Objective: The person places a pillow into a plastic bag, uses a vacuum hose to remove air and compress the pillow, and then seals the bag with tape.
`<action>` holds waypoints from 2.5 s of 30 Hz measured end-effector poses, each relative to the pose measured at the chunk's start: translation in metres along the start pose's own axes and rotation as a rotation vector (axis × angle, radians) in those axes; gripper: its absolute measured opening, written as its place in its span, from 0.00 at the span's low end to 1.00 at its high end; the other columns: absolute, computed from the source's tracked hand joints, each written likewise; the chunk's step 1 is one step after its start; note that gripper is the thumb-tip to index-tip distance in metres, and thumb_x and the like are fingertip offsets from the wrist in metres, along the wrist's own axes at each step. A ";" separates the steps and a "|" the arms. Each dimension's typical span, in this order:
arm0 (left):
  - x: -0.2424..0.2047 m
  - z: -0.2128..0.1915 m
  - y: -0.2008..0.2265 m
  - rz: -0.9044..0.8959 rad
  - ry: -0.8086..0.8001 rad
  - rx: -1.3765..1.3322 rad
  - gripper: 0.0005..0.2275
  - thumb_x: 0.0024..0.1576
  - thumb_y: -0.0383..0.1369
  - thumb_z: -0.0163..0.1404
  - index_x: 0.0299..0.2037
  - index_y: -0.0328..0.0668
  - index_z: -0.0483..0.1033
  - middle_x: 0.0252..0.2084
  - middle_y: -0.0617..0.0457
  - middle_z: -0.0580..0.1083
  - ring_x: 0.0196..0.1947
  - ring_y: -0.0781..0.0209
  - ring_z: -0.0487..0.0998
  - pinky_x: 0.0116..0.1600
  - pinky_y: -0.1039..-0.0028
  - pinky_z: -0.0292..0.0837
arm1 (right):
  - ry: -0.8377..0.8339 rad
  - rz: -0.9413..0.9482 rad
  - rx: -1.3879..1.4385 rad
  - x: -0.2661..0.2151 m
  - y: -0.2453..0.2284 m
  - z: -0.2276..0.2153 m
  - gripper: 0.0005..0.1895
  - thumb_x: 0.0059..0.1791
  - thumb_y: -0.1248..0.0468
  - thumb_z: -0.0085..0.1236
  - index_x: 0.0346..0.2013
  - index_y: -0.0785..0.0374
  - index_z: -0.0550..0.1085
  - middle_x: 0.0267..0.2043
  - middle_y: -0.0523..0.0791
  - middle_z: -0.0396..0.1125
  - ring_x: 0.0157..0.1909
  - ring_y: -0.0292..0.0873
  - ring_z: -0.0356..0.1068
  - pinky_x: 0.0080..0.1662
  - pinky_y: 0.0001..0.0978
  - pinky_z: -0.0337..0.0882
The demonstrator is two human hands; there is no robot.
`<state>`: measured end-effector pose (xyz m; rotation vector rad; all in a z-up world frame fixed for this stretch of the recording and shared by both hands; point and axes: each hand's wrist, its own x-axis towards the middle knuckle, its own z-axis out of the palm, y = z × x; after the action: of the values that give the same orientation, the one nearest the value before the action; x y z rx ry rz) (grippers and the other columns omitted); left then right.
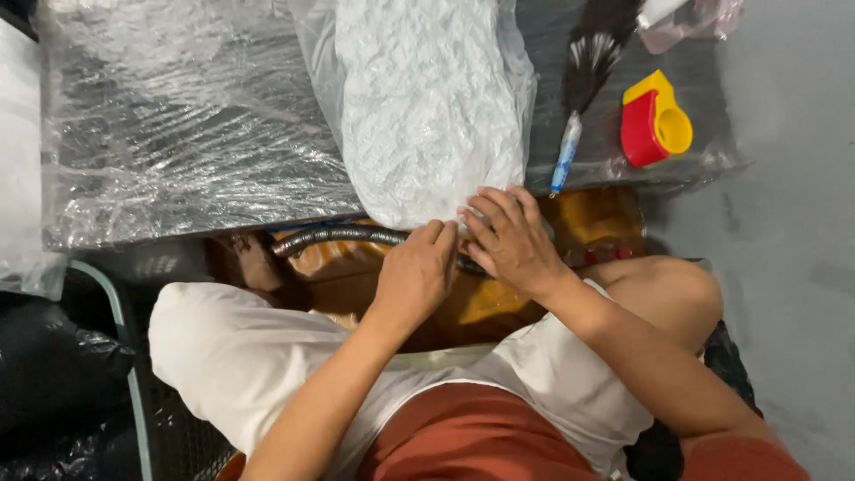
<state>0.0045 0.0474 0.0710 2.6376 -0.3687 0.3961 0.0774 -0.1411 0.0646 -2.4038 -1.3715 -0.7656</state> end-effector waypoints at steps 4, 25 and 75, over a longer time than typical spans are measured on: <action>0.020 -0.019 -0.010 0.128 0.014 -0.019 0.08 0.60 0.34 0.47 0.46 0.43 0.73 0.34 0.54 0.69 0.35 0.49 0.76 0.34 0.64 0.72 | 0.076 -0.035 0.012 0.009 0.015 0.005 0.11 0.51 0.65 0.58 0.47 0.64 0.75 0.52 0.48 0.69 0.57 0.53 0.69 0.60 0.55 0.65; 0.080 -0.026 -0.074 0.390 0.500 0.480 0.21 0.67 0.28 0.40 0.71 0.33 0.60 0.66 0.33 0.67 0.67 0.37 0.67 0.65 0.49 0.60 | 0.234 0.180 0.431 0.106 0.022 -0.045 0.09 0.47 0.68 0.67 0.37 0.67 0.75 0.33 0.48 0.69 0.35 0.55 0.70 0.39 0.45 0.69; 0.203 -0.011 -0.134 0.293 -0.374 0.405 0.50 0.47 0.63 0.58 0.71 0.32 0.55 0.59 0.37 0.69 0.53 0.35 0.72 0.57 0.48 0.62 | -1.082 0.620 0.721 0.215 0.191 0.058 0.39 0.30 0.43 0.78 0.53 0.47 0.79 0.49 0.49 0.77 0.55 0.53 0.74 0.56 0.46 0.69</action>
<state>0.2323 0.1296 0.0966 3.0631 -0.8843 0.0621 0.3474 -0.0584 0.1436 -2.3406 -0.7602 1.1284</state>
